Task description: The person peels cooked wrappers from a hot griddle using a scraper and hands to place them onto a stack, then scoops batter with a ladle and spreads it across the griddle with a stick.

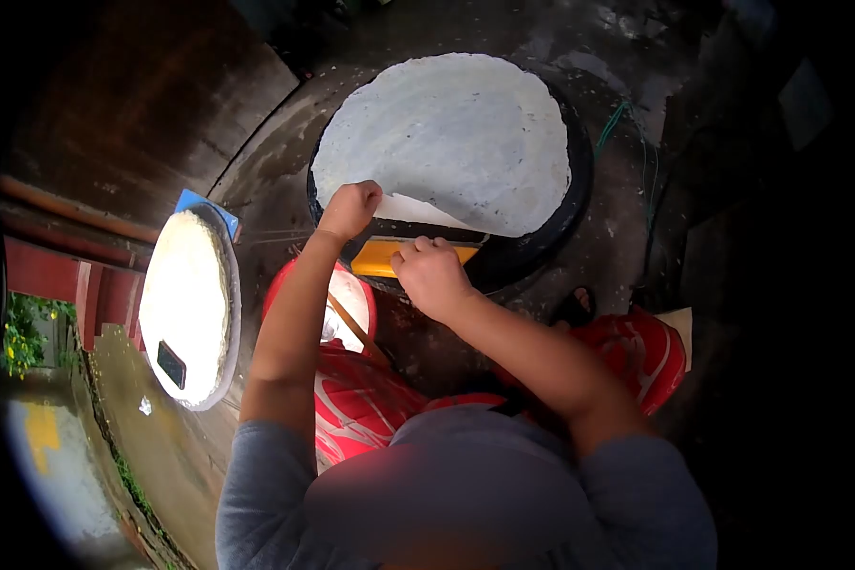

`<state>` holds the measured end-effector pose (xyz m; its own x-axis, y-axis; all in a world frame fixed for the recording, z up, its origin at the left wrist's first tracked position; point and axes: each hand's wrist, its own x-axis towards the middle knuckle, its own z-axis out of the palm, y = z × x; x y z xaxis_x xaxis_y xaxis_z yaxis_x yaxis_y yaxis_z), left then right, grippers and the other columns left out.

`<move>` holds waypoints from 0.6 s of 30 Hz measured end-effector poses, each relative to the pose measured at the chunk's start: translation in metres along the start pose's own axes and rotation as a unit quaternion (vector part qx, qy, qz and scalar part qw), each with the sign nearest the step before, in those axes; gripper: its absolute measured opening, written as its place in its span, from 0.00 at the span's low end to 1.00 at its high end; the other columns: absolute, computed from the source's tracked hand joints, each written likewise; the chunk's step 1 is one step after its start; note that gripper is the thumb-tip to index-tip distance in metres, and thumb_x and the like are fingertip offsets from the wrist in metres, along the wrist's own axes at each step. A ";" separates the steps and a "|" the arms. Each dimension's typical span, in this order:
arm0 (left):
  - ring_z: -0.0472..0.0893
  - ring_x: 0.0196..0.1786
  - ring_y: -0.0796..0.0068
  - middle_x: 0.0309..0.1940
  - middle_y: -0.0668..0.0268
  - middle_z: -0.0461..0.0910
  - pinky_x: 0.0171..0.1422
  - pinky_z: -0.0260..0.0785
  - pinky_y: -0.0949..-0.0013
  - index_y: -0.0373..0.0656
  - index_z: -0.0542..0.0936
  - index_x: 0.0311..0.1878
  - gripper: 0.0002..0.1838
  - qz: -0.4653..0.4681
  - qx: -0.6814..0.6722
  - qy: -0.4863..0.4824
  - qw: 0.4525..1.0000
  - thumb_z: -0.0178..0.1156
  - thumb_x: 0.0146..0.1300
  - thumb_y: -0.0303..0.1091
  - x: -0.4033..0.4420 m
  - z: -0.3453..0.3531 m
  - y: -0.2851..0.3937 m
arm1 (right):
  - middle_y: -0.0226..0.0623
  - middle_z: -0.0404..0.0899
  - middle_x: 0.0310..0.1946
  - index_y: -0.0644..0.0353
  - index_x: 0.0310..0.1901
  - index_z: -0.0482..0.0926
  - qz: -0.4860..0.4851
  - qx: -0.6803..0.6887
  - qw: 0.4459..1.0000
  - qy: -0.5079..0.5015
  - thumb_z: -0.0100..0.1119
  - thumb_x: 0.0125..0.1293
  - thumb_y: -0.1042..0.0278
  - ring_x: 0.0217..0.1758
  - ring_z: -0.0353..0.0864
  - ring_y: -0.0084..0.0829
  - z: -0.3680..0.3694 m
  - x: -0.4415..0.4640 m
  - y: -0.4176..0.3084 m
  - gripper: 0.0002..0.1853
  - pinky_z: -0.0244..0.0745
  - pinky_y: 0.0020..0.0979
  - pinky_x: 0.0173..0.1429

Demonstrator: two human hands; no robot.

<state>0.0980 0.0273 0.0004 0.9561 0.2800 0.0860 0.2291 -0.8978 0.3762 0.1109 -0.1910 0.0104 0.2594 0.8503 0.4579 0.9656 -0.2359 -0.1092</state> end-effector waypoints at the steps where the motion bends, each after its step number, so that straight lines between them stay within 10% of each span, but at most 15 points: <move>1: 0.78 0.35 0.50 0.30 0.50 0.79 0.40 0.70 0.59 0.39 0.78 0.36 0.08 0.001 0.001 0.007 1.000 0.54 0.57 0.31 0.003 -0.003 0.002 | 0.30 0.73 0.26 0.54 0.27 0.77 -0.018 0.001 1.000 0.013 0.54 0.47 0.67 0.34 0.73 0.31 0.002 -0.008 -0.008 0.05 0.68 0.32 0.38; 18: 0.77 0.38 0.53 0.32 0.54 0.79 0.41 0.71 0.62 0.38 0.77 0.36 0.04 0.079 0.005 0.294 0.952 0.57 0.57 0.26 -0.002 -0.066 0.055 | 0.29 0.74 0.27 0.55 0.32 0.79 0.029 0.040 0.999 0.004 0.55 0.46 0.70 0.33 0.72 0.31 -0.025 -0.026 -0.010 0.08 0.67 0.31 0.37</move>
<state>0.0967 -0.0008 0.0817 0.7117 0.2811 0.6438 0.0958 -0.9467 0.3075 0.0946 -0.2224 0.0220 0.3154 0.8322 0.4560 0.9471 -0.2459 -0.2062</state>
